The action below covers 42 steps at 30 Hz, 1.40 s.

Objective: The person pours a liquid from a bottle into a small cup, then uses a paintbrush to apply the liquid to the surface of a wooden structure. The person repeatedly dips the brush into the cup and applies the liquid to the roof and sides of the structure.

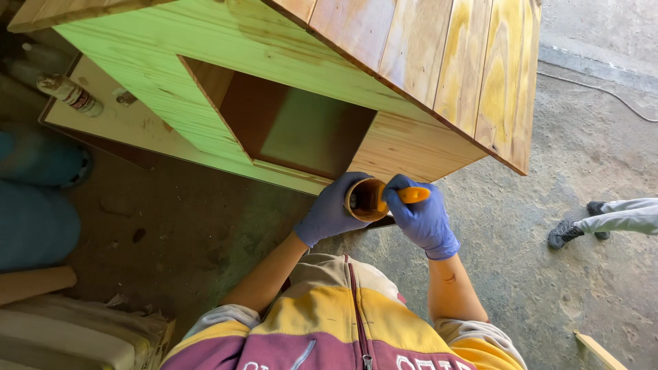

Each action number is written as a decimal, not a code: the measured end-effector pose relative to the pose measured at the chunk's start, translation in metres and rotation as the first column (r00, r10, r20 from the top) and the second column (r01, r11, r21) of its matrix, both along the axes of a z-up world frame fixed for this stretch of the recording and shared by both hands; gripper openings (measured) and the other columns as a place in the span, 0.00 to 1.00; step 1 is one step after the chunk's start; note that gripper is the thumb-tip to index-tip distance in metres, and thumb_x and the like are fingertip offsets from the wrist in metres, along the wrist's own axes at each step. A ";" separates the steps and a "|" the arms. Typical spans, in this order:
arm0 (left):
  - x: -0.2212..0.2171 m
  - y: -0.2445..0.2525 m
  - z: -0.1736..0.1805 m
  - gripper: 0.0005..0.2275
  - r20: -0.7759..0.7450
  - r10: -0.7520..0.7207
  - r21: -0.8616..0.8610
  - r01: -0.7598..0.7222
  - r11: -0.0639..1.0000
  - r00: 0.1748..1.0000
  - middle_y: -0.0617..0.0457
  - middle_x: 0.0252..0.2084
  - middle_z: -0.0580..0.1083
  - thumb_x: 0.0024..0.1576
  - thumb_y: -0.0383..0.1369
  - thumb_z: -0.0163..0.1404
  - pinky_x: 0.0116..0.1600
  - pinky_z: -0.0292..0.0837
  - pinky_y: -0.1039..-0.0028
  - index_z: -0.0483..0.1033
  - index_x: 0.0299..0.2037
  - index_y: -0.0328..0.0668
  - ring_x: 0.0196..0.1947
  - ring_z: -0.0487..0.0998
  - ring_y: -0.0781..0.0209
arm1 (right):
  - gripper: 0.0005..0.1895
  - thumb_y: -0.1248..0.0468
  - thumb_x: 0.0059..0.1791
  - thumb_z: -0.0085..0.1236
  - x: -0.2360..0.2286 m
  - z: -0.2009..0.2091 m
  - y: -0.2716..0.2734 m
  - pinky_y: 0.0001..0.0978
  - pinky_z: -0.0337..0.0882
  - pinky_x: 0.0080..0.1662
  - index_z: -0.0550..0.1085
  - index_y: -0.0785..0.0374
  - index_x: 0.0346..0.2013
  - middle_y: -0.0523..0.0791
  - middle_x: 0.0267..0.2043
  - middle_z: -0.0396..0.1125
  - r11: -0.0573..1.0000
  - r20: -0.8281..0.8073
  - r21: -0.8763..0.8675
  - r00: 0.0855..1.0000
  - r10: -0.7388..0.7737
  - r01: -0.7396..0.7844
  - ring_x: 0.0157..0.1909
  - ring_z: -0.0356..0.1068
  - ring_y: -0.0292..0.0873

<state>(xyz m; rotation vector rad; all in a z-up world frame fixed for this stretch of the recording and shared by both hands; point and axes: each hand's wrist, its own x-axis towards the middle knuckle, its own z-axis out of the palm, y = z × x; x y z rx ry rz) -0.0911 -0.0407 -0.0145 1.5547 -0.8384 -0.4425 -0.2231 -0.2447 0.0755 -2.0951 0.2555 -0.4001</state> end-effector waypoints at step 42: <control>0.016 0.005 0.038 0.34 -0.070 0.053 0.083 -0.047 0.995 0.996 0.34 0.60 0.89 0.55 0.44 0.79 0.71 0.87 0.31 0.78 0.70 0.49 0.65 0.89 0.22 | 0.13 0.61 0.64 0.60 -0.041 -0.032 0.020 0.41 0.89 0.38 0.86 0.68 0.46 0.52 0.28 0.84 0.963 0.380 0.263 0.910 -0.164 0.064 0.32 0.88 0.44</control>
